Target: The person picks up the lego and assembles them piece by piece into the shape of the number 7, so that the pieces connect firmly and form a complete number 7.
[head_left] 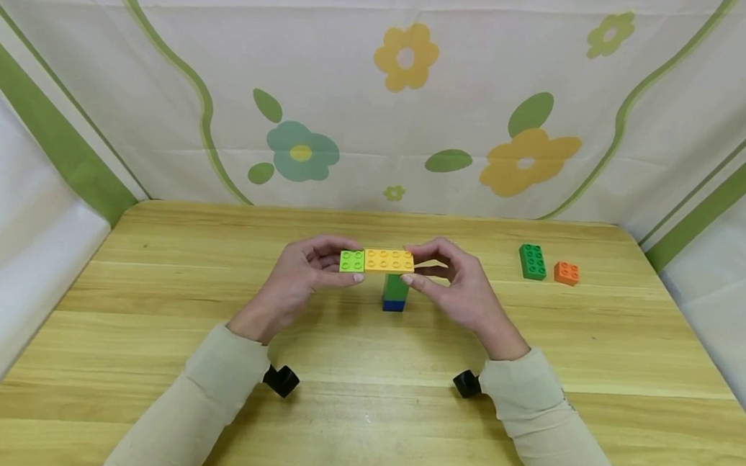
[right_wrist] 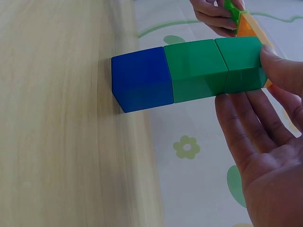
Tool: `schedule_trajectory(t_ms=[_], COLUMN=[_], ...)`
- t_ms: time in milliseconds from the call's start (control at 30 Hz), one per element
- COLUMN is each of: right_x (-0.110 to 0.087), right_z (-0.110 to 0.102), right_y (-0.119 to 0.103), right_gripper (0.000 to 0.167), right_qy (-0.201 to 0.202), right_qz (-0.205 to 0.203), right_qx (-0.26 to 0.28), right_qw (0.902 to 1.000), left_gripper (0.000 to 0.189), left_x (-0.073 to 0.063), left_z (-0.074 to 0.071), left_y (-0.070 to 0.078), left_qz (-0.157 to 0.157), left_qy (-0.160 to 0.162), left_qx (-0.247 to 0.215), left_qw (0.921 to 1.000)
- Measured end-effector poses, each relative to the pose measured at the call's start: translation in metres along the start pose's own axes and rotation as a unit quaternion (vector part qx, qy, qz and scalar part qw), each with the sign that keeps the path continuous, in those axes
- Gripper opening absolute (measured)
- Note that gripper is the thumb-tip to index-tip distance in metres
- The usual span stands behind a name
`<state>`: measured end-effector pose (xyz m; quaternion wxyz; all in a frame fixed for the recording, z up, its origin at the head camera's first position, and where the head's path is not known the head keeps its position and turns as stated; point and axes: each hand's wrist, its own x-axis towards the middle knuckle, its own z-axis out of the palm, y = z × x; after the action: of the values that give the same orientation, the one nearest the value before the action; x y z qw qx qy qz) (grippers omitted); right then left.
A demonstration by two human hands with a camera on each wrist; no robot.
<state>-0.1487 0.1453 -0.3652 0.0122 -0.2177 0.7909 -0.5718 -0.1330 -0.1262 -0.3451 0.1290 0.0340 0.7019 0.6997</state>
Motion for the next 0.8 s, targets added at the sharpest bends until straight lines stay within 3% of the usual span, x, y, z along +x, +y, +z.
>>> schedule_trajectory(t_ms=[467,800], right_x=[-0.0007,-0.0008], right_z=[-0.0001,-0.0009], right_y=[0.0004,-0.0004], right_gripper=[0.027,0.027], right_qy=[0.001,-0.002], right_qz=[0.001,0.001], right_qx=[0.000,-0.001], right_qw=[1.0000,1.0000], left_gripper=[0.050,0.049], left_x=[-0.0003,0.0004], left_z=[0.0023,0.0059], left_y=[0.0016,0.0011], left_qz=[-0.014,-0.007], left_qy=[0.000,0.010], left_qx=[-0.008,-0.015], left_qw=[0.9999,0.9998])
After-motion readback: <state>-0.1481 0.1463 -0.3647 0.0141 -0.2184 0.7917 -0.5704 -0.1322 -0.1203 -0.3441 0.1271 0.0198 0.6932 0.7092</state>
